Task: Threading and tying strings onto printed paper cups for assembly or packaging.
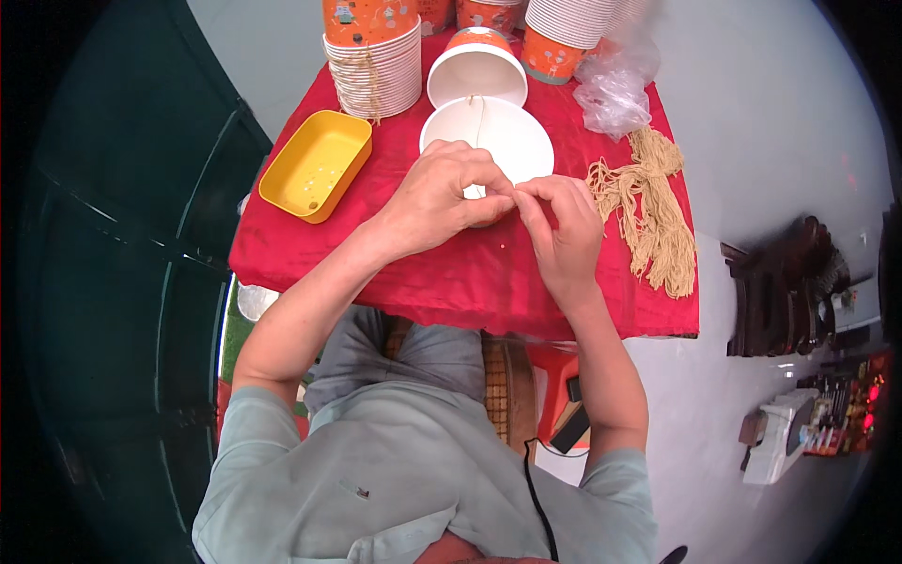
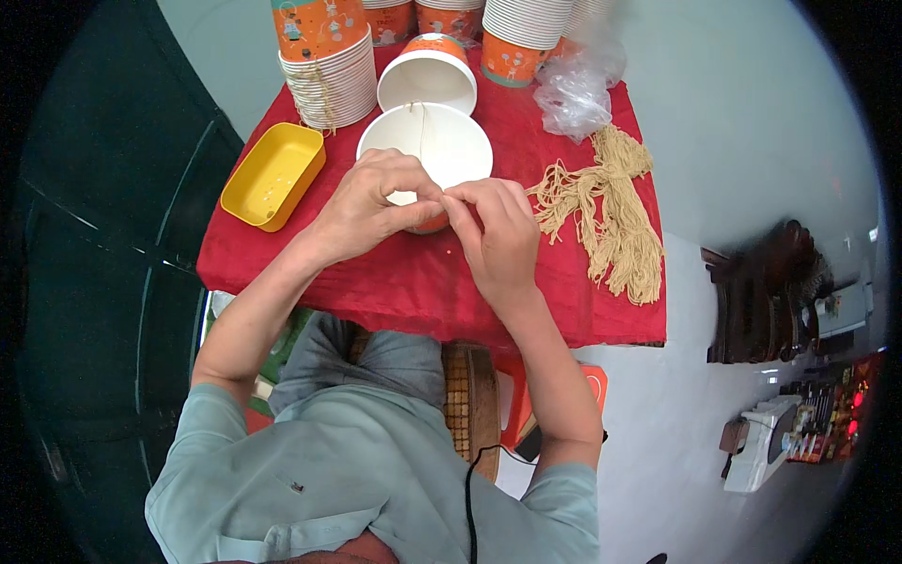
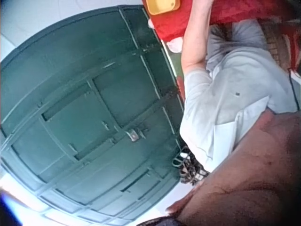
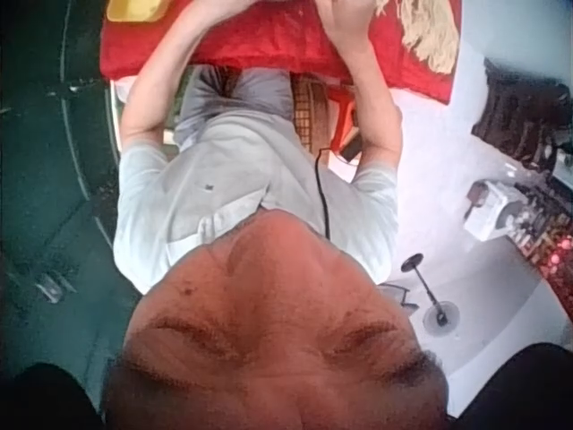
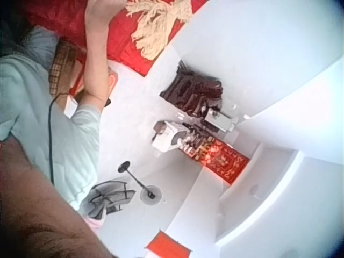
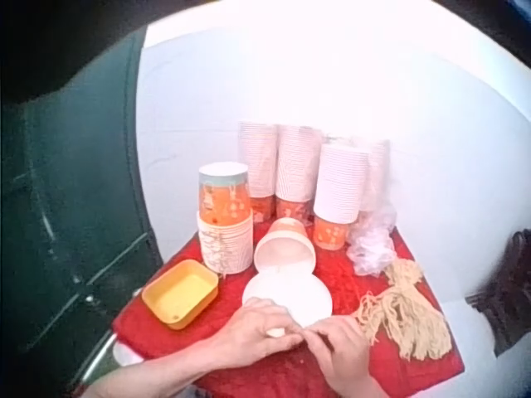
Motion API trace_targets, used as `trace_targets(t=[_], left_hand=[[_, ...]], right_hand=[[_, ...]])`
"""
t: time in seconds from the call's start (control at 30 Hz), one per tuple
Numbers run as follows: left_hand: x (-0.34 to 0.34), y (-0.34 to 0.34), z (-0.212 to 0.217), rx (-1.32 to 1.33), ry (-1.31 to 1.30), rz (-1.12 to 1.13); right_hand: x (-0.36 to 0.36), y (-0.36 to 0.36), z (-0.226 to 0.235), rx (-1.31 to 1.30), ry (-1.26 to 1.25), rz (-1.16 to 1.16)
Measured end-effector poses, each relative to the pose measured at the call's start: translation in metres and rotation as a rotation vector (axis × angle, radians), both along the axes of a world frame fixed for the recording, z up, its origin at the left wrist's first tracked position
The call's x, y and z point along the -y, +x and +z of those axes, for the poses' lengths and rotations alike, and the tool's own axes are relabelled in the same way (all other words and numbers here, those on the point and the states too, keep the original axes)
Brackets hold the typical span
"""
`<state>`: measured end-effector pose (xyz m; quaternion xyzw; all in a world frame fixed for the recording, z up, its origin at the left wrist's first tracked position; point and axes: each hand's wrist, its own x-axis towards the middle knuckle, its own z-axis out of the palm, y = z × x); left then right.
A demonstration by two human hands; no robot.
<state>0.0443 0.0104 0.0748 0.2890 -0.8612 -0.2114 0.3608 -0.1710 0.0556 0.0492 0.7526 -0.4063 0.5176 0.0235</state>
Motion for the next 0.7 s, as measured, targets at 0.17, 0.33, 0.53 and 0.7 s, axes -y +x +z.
trace_targets(t=[0.17,0.33,0.53,0.7], left_hand=[[-0.003,-0.003,0.002,-0.023,0.028,0.019],[-0.014,-0.005,-0.005,-0.012,0.038,0.133],[-0.018,-0.007,-0.012,-0.043,0.055,0.174],[-0.017,-0.009,-0.012,-0.086,0.008,0.176]], right_hand=[[0.002,-0.004,-0.002,0.008,0.047,-0.006],[-0.004,0.0,-0.008,0.279,0.204,0.028],[-0.004,0.0,-0.004,0.031,0.068,0.013],[-0.003,0.001,-0.006,0.026,0.035,-0.006]])
